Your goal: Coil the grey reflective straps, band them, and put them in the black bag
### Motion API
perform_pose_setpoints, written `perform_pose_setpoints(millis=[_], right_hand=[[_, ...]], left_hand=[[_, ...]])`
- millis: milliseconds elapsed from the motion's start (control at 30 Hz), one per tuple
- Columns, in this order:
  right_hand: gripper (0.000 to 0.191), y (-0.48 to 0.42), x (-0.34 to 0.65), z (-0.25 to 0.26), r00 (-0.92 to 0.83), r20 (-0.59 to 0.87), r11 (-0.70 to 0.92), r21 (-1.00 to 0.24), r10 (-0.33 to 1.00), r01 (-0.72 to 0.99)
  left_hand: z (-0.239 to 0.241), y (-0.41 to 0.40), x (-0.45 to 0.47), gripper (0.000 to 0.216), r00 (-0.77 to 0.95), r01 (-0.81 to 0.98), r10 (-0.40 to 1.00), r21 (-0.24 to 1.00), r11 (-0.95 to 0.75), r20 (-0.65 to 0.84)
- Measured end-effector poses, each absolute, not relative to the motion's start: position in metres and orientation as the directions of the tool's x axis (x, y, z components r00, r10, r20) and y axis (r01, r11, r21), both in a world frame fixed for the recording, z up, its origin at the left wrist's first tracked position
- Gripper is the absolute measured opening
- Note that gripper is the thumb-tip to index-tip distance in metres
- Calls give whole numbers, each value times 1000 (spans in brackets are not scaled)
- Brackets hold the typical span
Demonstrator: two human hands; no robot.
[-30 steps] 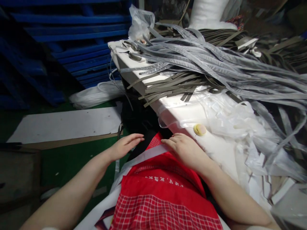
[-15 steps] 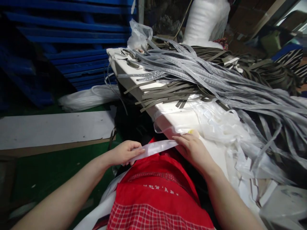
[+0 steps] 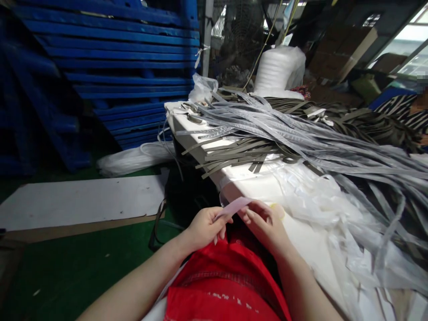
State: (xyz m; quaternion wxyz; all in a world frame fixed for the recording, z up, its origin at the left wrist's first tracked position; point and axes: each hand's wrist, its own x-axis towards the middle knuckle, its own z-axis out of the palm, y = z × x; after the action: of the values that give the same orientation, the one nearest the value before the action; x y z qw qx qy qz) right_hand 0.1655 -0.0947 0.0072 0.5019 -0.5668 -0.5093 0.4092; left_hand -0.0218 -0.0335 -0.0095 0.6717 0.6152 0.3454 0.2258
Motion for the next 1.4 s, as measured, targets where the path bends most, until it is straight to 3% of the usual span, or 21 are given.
perform_pose_setpoints(millis=[133, 300, 400, 567, 733, 833, 933, 1000, 1200, 1400], right_hand=[[27, -92, 152, -1, 210, -47, -47, -999, 977, -7], [26, -93, 144, -5, 225, -1, 1, -1000, 974, -11], [26, -96, 142, -7, 223, -11, -6, -1000, 975, -19], [31, -97, 142, -9, 224, -29, -8, -995, 974, -97], [34, -94, 151, -13, 264, -23, 32, -979, 964, -203], [29, -92, 154, -13, 262, 1, 47, -984, 965, -170], [24, -93, 153, -11, 179, 62, 82, -990, 982, -110], [19, -95, 152, -9, 135, 82, 92, -994, 987, -64], [10, -97, 152, -3, 60, 169, 155, -970, 984, 187], [16, -92, 148, -5, 46, 134, 126, -982, 990, 142]], left_hand=[[-18, -38, -25, 42, 671, 116, 713, 978, 171, -204], [-20, -41, -25, 39, 710, 64, 684, 982, 179, -171], [-15, -43, -22, 37, 698, 48, 709, 994, 97, -103], [-11, -48, -18, 48, 707, 46, 705, 998, 31, -55], [-7, -38, -31, 48, 576, -72, 817, 995, 70, -15], [6, -26, -44, 48, 661, -76, 747, 997, -18, 64], [16, -23, -47, 47, 870, 46, 488, 975, -216, 68], [17, -25, -43, 45, 916, 116, 399, 930, -348, 35], [10, -35, -36, 40, 912, 157, 406, 860, -485, 63], [12, -37, -36, 43, 930, 114, 363, 894, -433, 58]])
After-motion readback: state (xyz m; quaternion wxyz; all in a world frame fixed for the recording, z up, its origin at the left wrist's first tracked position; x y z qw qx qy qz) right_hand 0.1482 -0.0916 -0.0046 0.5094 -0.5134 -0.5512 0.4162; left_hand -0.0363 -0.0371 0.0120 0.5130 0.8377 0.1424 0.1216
